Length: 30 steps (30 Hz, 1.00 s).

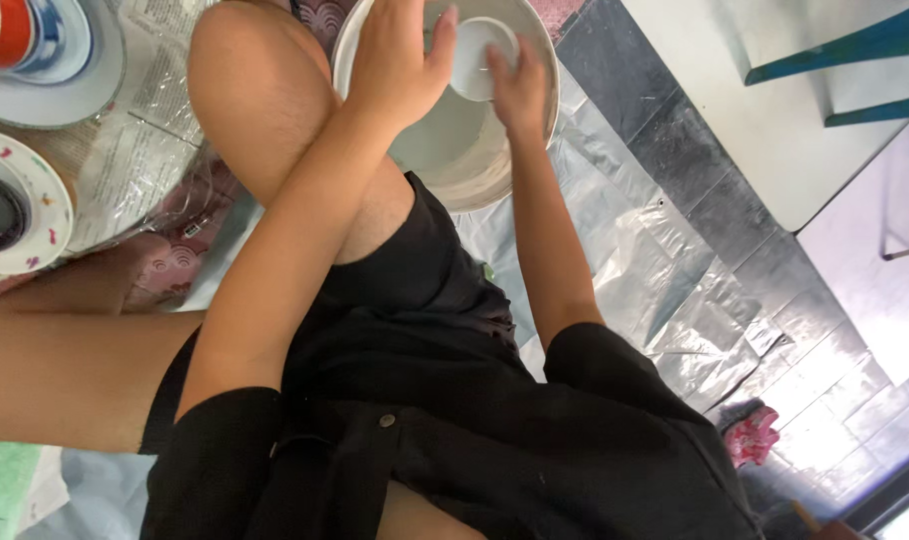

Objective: The person sits on the floor and washes various dishes, including bowls and cups, by hand in a white bucket filled with water. They rinse each item and place it on a nearby table covered with newspaper.

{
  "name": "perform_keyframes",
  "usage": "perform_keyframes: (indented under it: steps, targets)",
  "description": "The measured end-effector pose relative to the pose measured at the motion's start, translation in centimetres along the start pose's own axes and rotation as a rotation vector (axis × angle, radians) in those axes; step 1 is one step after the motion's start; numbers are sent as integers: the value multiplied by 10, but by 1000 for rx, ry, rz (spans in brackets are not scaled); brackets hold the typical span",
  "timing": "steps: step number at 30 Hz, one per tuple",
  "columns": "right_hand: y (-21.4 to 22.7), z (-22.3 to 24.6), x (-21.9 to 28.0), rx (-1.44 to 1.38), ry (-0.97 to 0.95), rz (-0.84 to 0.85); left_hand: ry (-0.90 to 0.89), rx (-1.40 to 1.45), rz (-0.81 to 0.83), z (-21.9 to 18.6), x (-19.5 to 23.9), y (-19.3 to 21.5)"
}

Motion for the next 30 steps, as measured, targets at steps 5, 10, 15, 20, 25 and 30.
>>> perform_keyframes:
  steps: [5,10,15,20,25,30]
  targets:
    - [-64,-69,-11,65,-145,121,113,-187,131,14,13,4]
    - [-94,-131,-8,212,-108,80,28,-207,86,0,9,12]
    - [-104,-161,-5,233,-304,210,64,-193,148,-5,4,8]
    - [-94,-124,-4,-197,-524,292,177,-187,243,3,9,0]
    - [-52,-53,-8,-219,-433,251,158,-387,271,26,9,-16]
    - [-16,1,18,-256,-321,174,352,-561,425,60,10,-50]
Point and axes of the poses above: each hand's wrist, its own x-axis away from the middle knuckle, its own y-axis out of the back of the hand, z = x × y, the point moved 4 cm from there along -x, towards the middle knuckle, and after that the axes turned 1 degree about -y, right-handed, at the moved point
